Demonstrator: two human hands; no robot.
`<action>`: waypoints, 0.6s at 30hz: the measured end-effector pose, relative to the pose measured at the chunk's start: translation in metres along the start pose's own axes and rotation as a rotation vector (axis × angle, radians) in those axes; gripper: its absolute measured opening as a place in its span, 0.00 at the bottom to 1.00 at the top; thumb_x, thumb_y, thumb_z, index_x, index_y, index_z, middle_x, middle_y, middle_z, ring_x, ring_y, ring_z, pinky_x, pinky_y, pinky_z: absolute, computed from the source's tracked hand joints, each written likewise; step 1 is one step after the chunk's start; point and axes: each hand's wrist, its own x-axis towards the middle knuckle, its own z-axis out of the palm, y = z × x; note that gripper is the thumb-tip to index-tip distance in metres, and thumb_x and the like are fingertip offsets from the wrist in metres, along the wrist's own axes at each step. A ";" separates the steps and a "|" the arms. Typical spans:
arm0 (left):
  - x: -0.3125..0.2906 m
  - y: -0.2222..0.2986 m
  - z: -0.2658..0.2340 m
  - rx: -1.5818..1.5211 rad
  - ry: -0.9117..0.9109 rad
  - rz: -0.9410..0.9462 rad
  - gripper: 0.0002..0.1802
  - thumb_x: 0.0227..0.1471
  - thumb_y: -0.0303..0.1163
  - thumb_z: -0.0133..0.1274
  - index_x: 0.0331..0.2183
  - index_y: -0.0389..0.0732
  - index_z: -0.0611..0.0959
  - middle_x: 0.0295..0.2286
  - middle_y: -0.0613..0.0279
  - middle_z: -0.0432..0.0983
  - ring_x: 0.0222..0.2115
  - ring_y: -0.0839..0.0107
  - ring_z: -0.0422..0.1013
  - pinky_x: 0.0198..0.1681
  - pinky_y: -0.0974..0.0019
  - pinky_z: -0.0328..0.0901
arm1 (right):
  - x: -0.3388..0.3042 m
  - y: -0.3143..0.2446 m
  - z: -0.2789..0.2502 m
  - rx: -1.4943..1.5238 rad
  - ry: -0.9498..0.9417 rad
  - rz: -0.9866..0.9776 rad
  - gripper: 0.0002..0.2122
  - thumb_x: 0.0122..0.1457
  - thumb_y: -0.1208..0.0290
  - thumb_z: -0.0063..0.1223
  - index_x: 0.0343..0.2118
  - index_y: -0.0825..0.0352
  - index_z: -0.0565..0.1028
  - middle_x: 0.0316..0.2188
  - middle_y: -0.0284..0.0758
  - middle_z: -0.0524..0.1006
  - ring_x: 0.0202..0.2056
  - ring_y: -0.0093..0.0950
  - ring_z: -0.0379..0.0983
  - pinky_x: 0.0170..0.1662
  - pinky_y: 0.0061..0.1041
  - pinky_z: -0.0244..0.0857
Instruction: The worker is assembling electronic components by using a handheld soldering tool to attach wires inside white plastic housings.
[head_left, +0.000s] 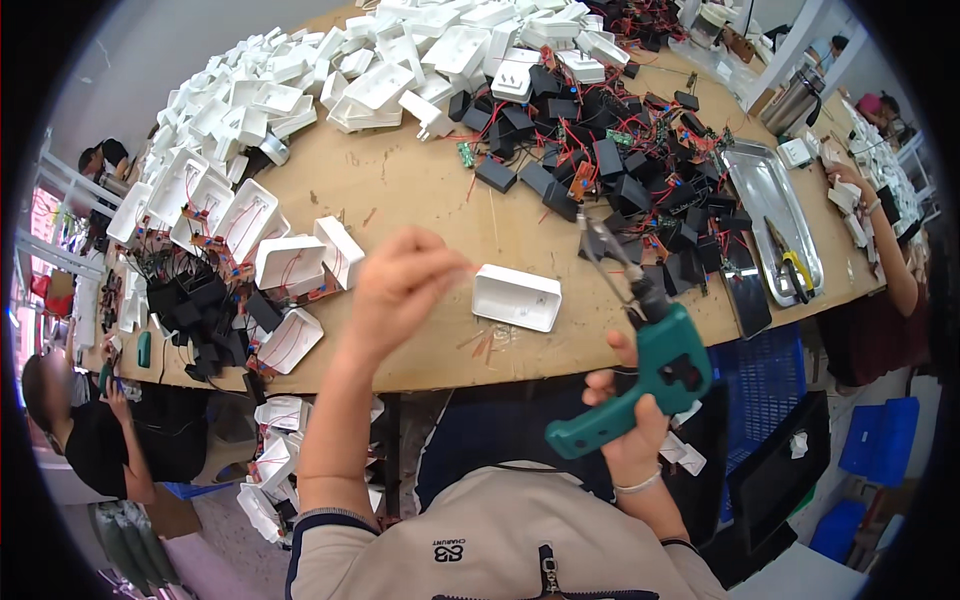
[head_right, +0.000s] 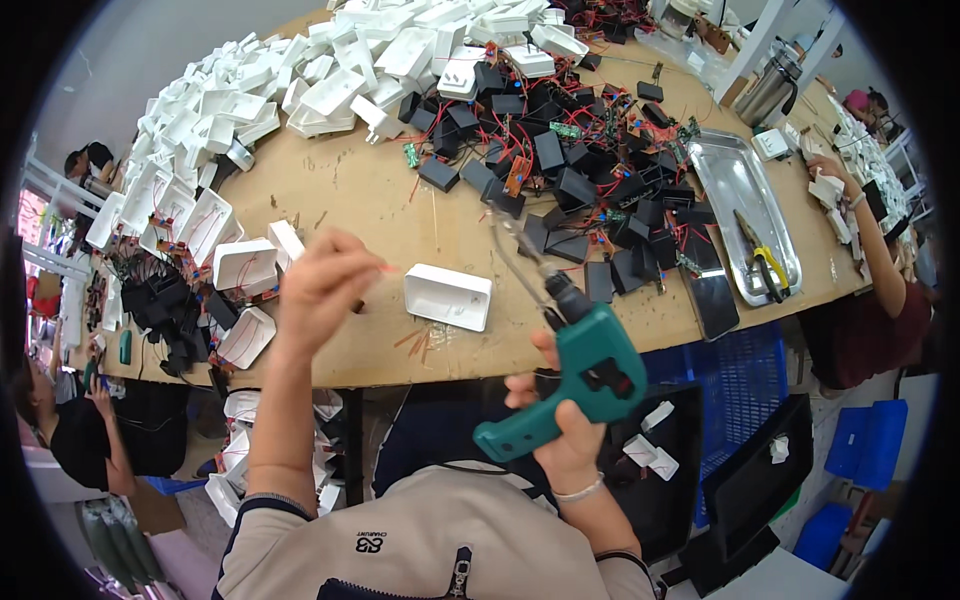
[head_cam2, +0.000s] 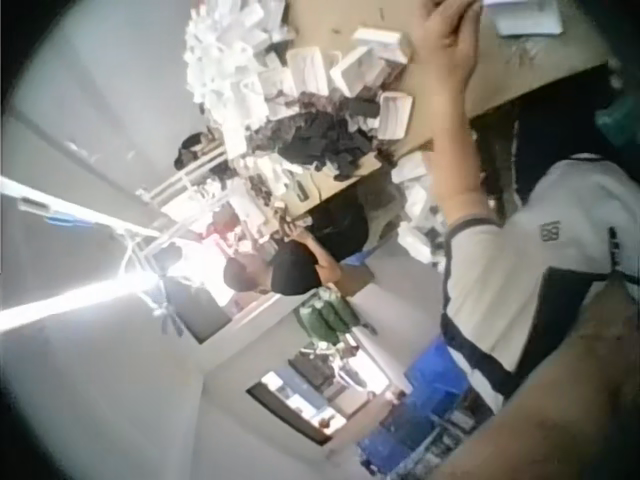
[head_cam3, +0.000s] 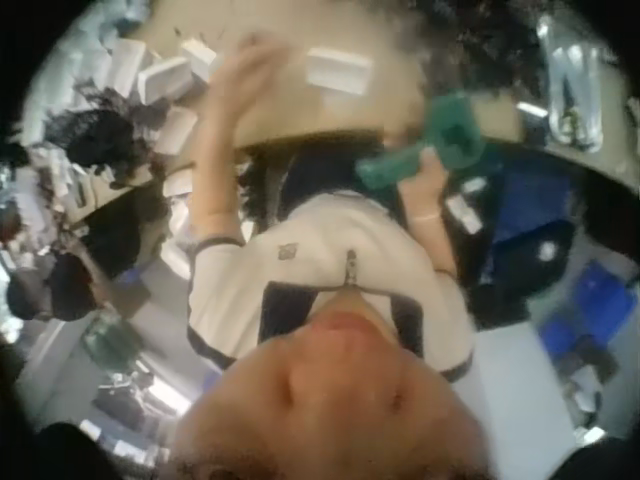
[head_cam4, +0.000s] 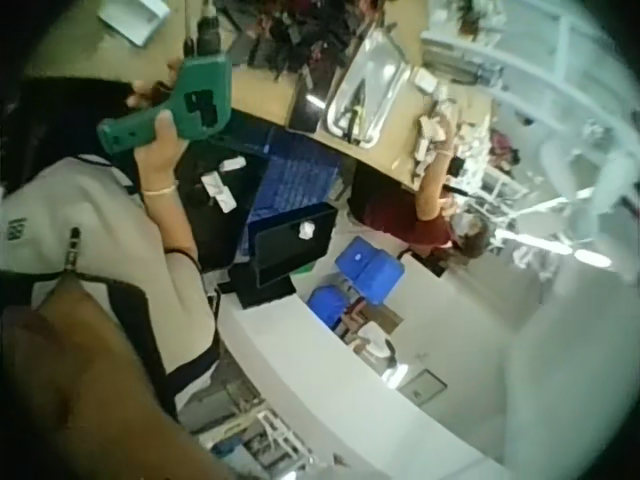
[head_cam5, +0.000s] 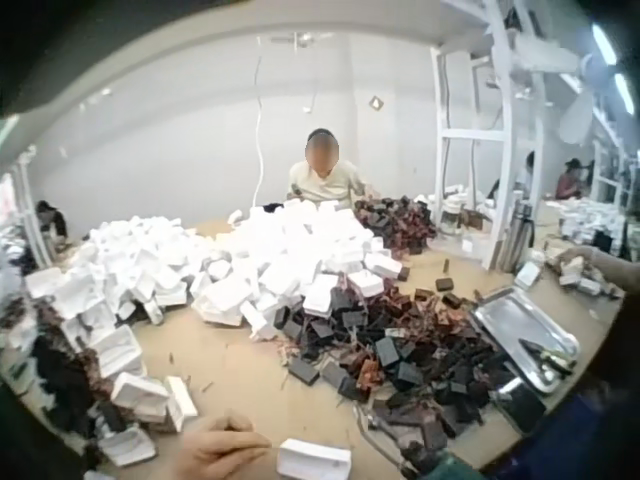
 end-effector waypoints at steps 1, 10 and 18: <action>-0.011 0.003 0.009 -0.095 -0.009 -0.011 0.07 0.39 0.18 0.51 0.27 0.35 0.80 0.21 0.64 0.67 0.22 0.75 0.64 0.24 0.74 0.58 | 0.001 0.007 0.004 -0.005 0.003 0.008 0.32 0.49 0.63 0.53 0.55 0.66 0.52 0.52 0.48 0.58 0.37 0.33 0.71 0.34 0.26 0.71; -0.031 0.014 0.059 -0.339 -0.113 -0.065 0.07 0.41 0.19 0.50 0.29 0.36 0.78 0.21 0.61 0.68 0.21 0.73 0.65 0.23 0.73 0.59 | 0.019 0.013 0.003 -0.078 -0.080 -0.051 0.32 0.52 0.56 0.47 0.56 0.63 0.50 0.53 0.51 0.54 0.38 0.30 0.70 0.34 0.22 0.70; -0.037 0.011 0.072 -0.379 -0.130 -0.020 0.07 0.38 0.20 0.52 0.26 0.36 0.76 0.19 0.63 0.67 0.18 0.74 0.65 0.19 0.73 0.59 | 0.016 0.020 0.004 0.102 -0.200 0.072 0.30 0.55 0.57 0.44 0.56 0.66 0.48 0.53 0.57 0.50 0.46 0.37 0.66 0.38 0.26 0.70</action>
